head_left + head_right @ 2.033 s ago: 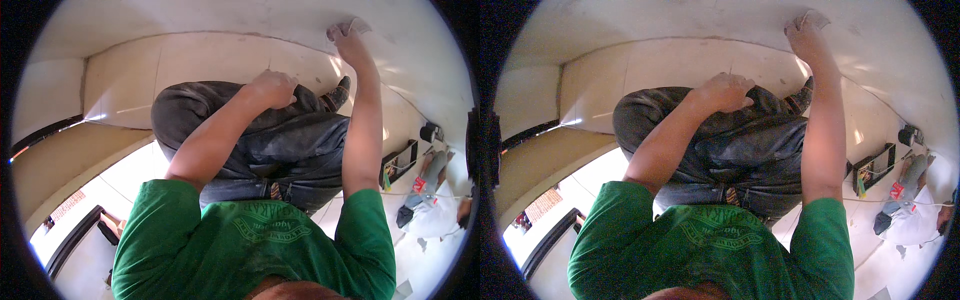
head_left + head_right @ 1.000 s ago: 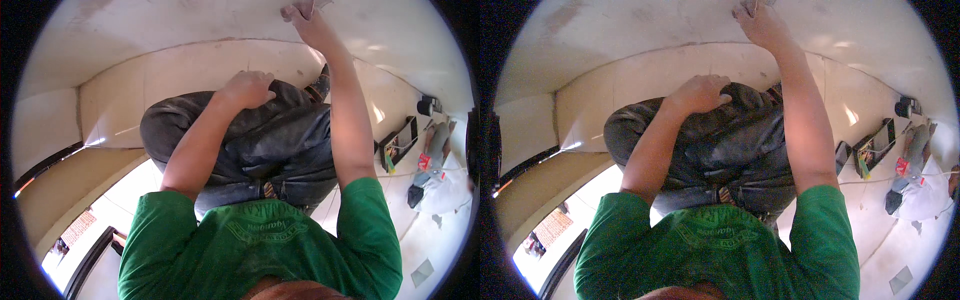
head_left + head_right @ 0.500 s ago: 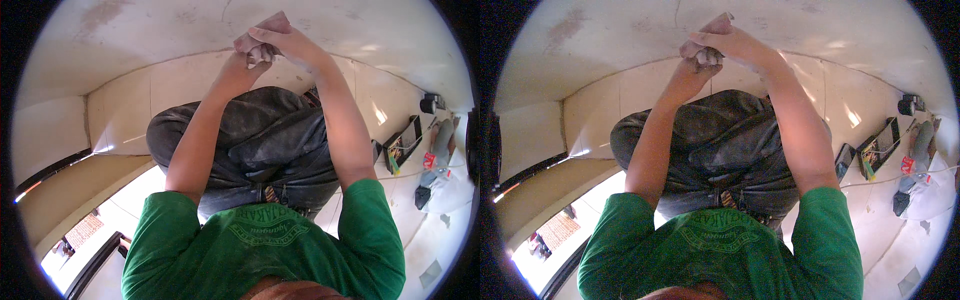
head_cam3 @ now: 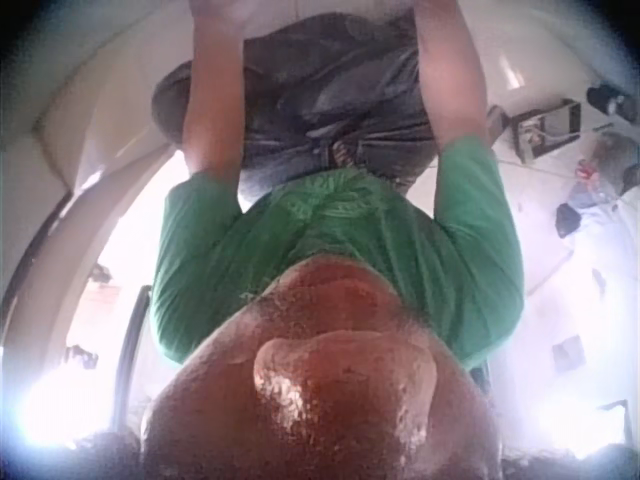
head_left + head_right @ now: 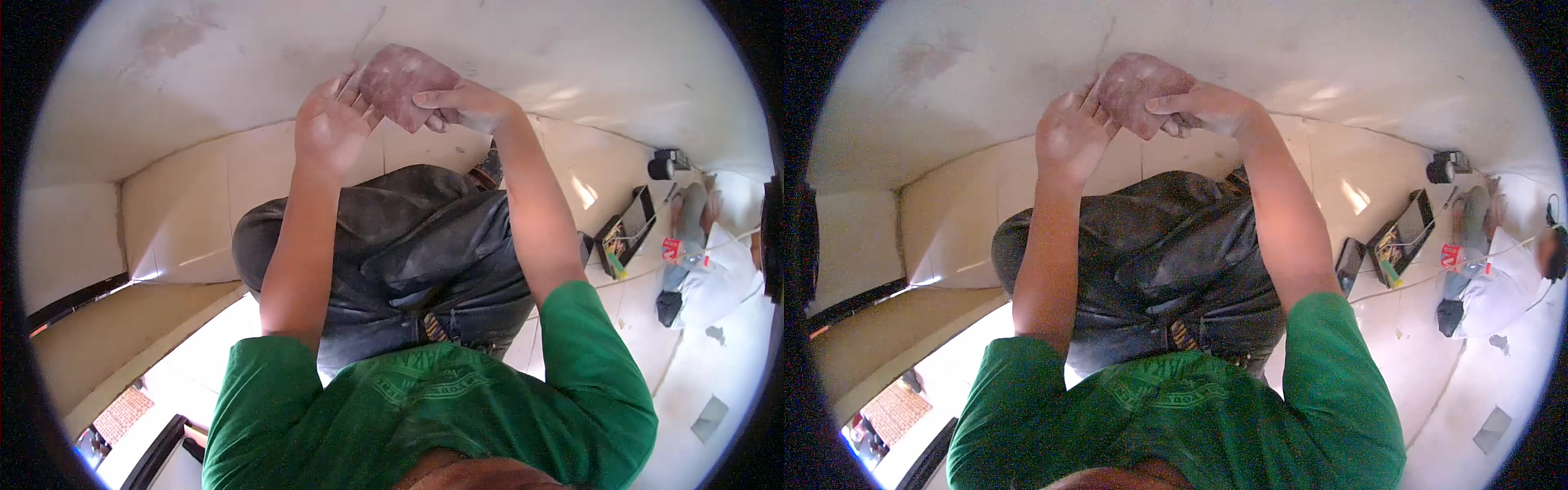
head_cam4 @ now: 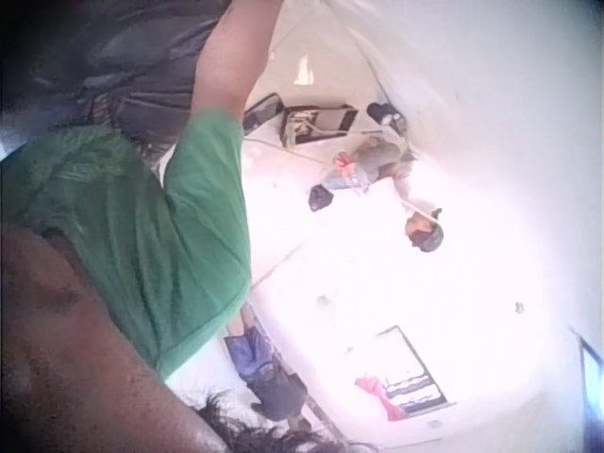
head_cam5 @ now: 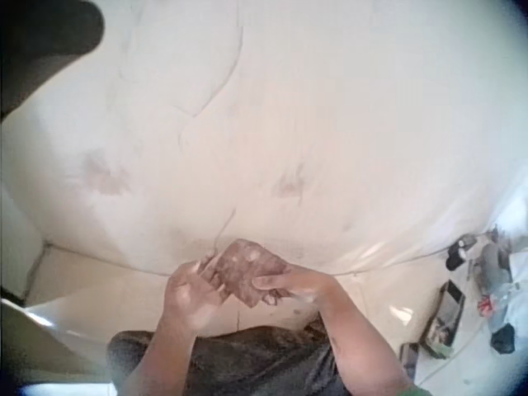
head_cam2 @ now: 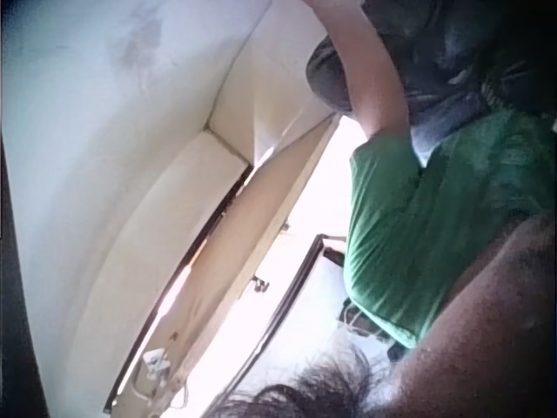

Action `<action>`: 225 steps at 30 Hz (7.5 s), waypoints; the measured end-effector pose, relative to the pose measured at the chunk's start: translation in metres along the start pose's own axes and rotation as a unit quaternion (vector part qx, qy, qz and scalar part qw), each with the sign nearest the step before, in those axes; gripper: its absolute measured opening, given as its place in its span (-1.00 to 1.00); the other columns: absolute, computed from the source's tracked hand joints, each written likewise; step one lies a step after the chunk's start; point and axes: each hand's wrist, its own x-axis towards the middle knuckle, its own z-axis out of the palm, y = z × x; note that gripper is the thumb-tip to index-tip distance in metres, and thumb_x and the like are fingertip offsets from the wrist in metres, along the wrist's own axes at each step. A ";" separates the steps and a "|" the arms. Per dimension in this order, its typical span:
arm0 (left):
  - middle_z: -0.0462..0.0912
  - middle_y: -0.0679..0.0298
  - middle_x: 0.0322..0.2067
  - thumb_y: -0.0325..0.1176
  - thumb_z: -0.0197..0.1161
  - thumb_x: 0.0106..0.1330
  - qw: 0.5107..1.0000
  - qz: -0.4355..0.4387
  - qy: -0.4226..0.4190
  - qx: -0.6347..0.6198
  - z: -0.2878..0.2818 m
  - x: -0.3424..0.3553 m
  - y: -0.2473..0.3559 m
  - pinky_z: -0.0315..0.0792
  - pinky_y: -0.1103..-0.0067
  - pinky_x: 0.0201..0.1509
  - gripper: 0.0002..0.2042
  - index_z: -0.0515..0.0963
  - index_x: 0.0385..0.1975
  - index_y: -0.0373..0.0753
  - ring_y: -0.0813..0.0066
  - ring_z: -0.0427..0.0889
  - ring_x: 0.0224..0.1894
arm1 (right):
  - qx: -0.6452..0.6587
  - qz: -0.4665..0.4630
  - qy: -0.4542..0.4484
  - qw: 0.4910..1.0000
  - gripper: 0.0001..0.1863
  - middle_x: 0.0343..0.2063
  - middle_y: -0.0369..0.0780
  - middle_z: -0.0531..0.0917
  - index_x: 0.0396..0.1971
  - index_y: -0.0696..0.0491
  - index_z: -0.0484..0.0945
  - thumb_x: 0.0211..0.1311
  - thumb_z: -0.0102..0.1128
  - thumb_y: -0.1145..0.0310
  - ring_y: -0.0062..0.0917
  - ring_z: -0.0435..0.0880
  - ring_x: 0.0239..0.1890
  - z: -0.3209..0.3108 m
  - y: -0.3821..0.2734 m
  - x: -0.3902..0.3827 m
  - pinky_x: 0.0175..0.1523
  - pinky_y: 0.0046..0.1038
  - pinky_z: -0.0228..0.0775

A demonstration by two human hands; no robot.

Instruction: Sanding down a plastered wall to prepare it for painting.

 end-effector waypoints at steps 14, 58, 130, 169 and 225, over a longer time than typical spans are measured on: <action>0.53 0.18 -0.15 -0.35 0.15 0.28 0.961 0.053 -0.004 0.272 0.011 -0.007 0.001 0.44 0.44 0.02 -0.70 0.41 -0.07 -0.38 0.43 0.54 -0.09 | -0.195 -0.090 0.218 0.952 -0.54 -0.44 -0.29 0.64 -0.25 0.17 0.62 0.21 0.18 0.00 -0.69 0.54 -0.33 0.034 0.006 0.002 -0.19 -0.56 0.40; 0.61 0.20 -0.70 -0.31 0.19 0.20 0.817 0.183 -0.493 0.238 0.149 -0.148 0.082 0.48 0.52 -0.70 -0.73 0.54 -0.74 -0.21 0.45 0.57 -0.75 | 0.126 -0.086 0.287 0.946 -0.54 -0.20 -0.25 0.60 -0.07 0.12 0.46 0.23 0.13 0.04 -0.56 0.56 -0.17 0.027 0.011 0.013 -0.05 -0.43 0.35; 0.36 0.46 -0.73 -0.24 0.05 0.39 0.927 0.061 -0.009 0.369 0.080 -0.017 0.048 0.15 0.69 -0.63 -0.83 0.42 -0.33 -0.20 0.67 0.27 -0.75 | 0.174 -0.165 0.217 0.946 -0.58 -0.30 -0.27 0.62 -0.15 0.19 0.52 0.29 0.09 0.09 -0.61 0.57 -0.29 0.013 0.011 0.012 -0.17 -0.54 0.38; 0.61 0.30 -0.32 -0.13 0.11 0.34 0.853 0.039 0.052 0.517 -0.006 0.052 -0.004 0.38 0.59 -0.21 -0.71 0.52 -0.18 -0.24 0.58 0.52 -0.30 | -0.037 -0.113 0.243 0.963 -0.67 -0.63 -0.43 0.40 -0.40 0.09 0.55 0.27 0.13 0.09 -0.74 0.23 -0.58 0.001 0.011 0.043 -0.48 -0.63 0.03; 0.65 0.25 -0.41 -0.29 0.16 0.30 0.804 0.234 0.091 0.538 -0.003 0.057 -0.026 0.43 0.59 -0.23 -0.76 0.59 -0.29 -0.39 0.57 0.57 -0.34 | -0.072 -0.123 0.365 0.920 -0.77 -0.55 -0.29 0.61 -0.28 0.19 0.61 0.22 0.16 0.33 -0.68 0.48 -0.56 0.010 0.032 0.057 -0.47 -0.58 0.32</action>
